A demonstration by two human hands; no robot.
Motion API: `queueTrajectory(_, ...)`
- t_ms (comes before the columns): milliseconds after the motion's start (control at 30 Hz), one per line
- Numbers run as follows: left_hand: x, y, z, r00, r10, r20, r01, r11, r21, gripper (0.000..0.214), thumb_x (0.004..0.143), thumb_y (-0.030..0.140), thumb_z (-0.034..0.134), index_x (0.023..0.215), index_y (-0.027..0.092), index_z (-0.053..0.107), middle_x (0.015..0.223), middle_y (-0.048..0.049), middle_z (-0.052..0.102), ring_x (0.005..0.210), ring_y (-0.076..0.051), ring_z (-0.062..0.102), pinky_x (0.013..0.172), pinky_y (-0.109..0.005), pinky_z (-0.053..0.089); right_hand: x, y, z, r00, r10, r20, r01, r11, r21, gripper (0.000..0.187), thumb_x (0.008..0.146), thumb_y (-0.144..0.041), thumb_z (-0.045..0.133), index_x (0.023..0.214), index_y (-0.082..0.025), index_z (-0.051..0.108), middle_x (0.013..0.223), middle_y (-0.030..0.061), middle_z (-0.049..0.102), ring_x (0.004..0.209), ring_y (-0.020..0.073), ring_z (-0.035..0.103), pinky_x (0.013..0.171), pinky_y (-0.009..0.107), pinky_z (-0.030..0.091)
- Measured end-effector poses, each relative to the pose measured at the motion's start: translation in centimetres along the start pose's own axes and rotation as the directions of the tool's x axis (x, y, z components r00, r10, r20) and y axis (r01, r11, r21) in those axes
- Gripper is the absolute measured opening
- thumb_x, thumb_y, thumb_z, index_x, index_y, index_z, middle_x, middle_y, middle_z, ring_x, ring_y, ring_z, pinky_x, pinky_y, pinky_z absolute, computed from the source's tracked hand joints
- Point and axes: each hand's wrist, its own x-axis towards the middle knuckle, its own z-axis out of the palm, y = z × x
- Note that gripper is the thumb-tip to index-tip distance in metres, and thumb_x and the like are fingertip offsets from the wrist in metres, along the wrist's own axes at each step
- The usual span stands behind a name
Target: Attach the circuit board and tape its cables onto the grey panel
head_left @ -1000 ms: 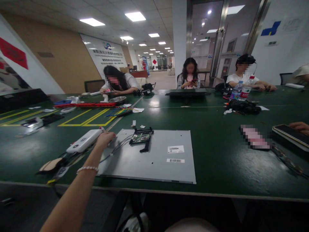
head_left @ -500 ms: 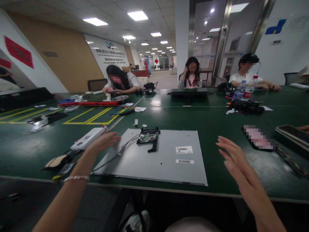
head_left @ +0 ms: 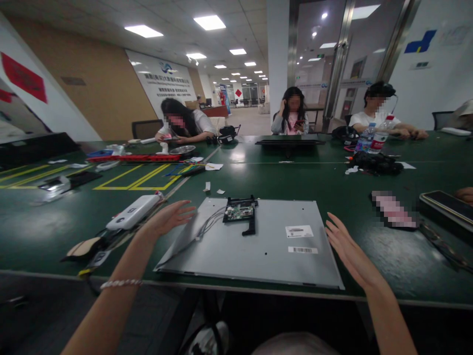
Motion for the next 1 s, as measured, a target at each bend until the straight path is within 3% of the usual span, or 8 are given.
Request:
queueTrajectory(167,-0.1,-0.3,0.7,0.999,0.003,0.034,-0.001,0.997,-0.071,0.049,0.092,0.036,0.048,0.137,0.019,0.037,0.126,-0.0119,0.060,0.099,-0.019,0.064,0.084,-0.031,0.050,0.6,0.2,-1.2,0.998,0.001,-0.057,0.008,0.987,0.158,0.072,0.083,-0.062,0.053,0.146,-0.038,0.025,0.154,0.0051,0.029,0.137,0.0235,0.034,0.115,0.040,0.022)
queueTrajectory(333,-0.6,-0.3,2.5,0.998,0.034,0.051,-0.028,0.994,-0.103,0.050,0.090,0.033,0.053,0.136,0.017,0.041,0.126,-0.0140,0.059,0.101,-0.021,0.063,0.082,-0.030,0.051,1.1,0.5,-2.4,0.992,-0.011,-0.127,0.038,0.976,0.214,0.072,0.082,-0.065,0.052,0.145,-0.039,0.027,0.152,0.0065,0.031,0.136,0.0257,0.036,0.114,0.043,0.024)
queueTrajectory(500,-0.6,-0.4,4.0,0.995,0.057,0.077,-0.047,0.990,-0.131,0.048,0.089,0.031,0.052,0.134,0.015,0.044,0.119,-0.0146,0.063,0.102,-0.022,0.062,0.089,-0.033,0.049,1.5,0.5,-3.6,0.985,-0.001,-0.175,0.042,0.973,0.228,0.072,0.080,-0.064,0.054,0.143,-0.038,0.031,0.149,0.0072,0.037,0.135,0.0256,0.038,0.114,0.043,0.024)
queueTrajectory(767,-0.5,-2.0,5.3,0.990,0.074,0.119,-0.059,0.990,-0.127,0.057,0.084,0.042,0.058,0.132,0.015,0.046,0.137,-0.0178,0.049,0.127,-0.025,0.047,0.108,-0.037,0.035,2.4,0.5,-7.1,0.984,0.040,-0.172,0.010,0.961,0.278,0.066,0.081,-0.056,0.058,0.140,-0.036,0.037,0.148,0.0082,0.038,0.131,0.0261,0.043,0.112,0.042,0.029)
queueTrajectory(1000,-1.9,-3.4,5.5,0.986,0.128,0.104,-0.123,0.991,-0.047,0.045,0.083,0.039,0.058,0.124,0.021,0.054,0.138,-0.0122,0.050,0.130,-0.021,0.044,0.111,-0.031,0.030,2.0,0.3,-6.9,0.987,0.056,-0.153,-0.018,0.970,0.243,0.067,0.083,-0.055,0.055,0.142,-0.034,0.033,0.145,0.0099,0.043,0.134,0.0240,0.040,0.114,0.039,0.025)
